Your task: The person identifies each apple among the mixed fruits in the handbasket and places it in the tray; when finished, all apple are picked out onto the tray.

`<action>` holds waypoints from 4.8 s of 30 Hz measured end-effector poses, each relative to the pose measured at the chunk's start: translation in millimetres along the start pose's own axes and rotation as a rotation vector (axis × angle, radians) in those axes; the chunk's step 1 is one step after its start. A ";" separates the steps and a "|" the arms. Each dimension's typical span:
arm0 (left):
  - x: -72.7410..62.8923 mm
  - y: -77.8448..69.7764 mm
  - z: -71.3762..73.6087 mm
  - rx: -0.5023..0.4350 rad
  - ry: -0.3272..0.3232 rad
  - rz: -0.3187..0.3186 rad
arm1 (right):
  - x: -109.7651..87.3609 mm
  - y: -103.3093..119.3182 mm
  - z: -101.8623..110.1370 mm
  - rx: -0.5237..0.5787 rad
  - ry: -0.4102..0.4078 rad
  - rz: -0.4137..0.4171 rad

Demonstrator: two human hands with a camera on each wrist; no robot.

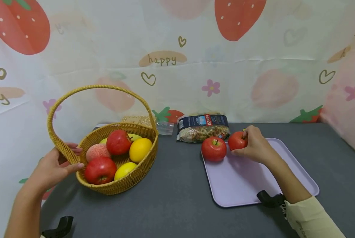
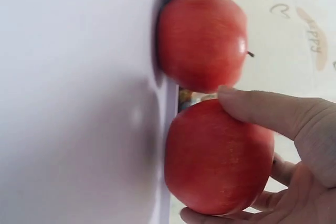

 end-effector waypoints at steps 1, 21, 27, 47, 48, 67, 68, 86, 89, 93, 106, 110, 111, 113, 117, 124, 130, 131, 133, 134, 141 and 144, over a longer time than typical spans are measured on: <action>0.0 -0.1 0.0 0.008 0.000 0.006 | 1.1 -2.5 -2.0 -0.001 0.017 -0.006; -0.2 -0.8 -1.9 -0.020 0.000 -0.020 | 5.1 17.2 -2.6 0.032 0.054 0.035; -2.0 -1.9 -0.4 -0.023 -0.006 -0.033 | 11.1 68.9 -9.3 -0.019 -0.021 0.120; -1.2 -0.4 0.8 -0.047 -0.004 -0.042 | 73.8 258.1 -159.0 -0.191 0.169 0.449; -1.5 -0.8 1.0 -0.046 -0.006 -0.045 | 79.5 263.6 -165.9 -0.243 0.171 0.415; 1.6 -3.8 0.9 -0.022 -0.007 -0.042 | 114.9 278.5 -190.9 -0.257 0.097 0.383; 1.2 -3.4 1.0 -0.020 -0.008 -0.043 | 114.7 279.7 -190.5 -0.218 0.095 0.421; -0.6 -1.4 0.4 -0.018 -0.007 -0.037 | 106.7 275.6 -181.9 0.151 0.086 0.580; -1.0 -1.9 0.4 -0.009 -0.002 -0.031 | 104.5 275.1 -181.8 0.147 0.094 0.592; -1.0 -2.2 -0.3 0.004 0.004 -0.021 | 98.6 272.1 -180.1 0.151 0.099 0.603; 0.2 0.3 -1.3 -0.002 0.014 -0.003 | 72.3 258.3 -157.7 0.197 0.085 0.633; -0.1 -0.5 -0.5 0.001 0.000 -0.024 | 60.6 251.0 -144.4 0.229 0.067 0.671; -0.1 -0.7 -0.3 0.000 -0.003 -0.028 | 57.3 249.0 -140.9 0.233 0.058 0.685; -0.2 -0.9 -0.3 -0.003 -0.002 -0.031 | 50.4 244.8 -133.5 0.241 0.041 0.706; -0.6 -0.9 -0.5 -0.007 -0.001 -0.028 | 38.2 235.9 -121.0 0.262 0.020 0.738; 0.5 -1.5 -2.2 -0.026 0.005 -0.044 | 20.6 213.6 -103.6 0.271 0.019 0.737; 1.1 -0.3 -2.0 -0.027 0.005 -0.039 | 6.7 188.8 -85.6 0.253 -0.002 0.715; 1.0 0.1 -1.9 -0.026 0.005 -0.036 | 5.4 184.6 -82.5 0.249 -0.008 0.712; 0.7 0.8 -1.3 -0.023 0.003 -0.033 | 2.6 176.6 -76.0 0.235 -0.022 0.704; 0.6 1.3 -0.9 -0.022 0.000 -0.034 | 1.7 172.6 -72.9 0.232 -0.030 0.698; 0.3 1.3 -0.5 -0.036 -0.015 -0.060 | -4.3 140.7 -52.2 0.220 -0.068 0.614; 0.8 1.2 -1.0 -0.039 -0.017 -0.066 | -8.2 126.8 -40.9 0.229 -0.090 0.578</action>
Point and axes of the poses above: each hand's wrist, its own x-axis towards the middle knuckle, its own z-axis out of the back of the hand, y = z × x, the point moved 7 cm from there along x, towards the middle knuckle, and after that the axes turned 11 degrees about y, right-handed, at the moved point
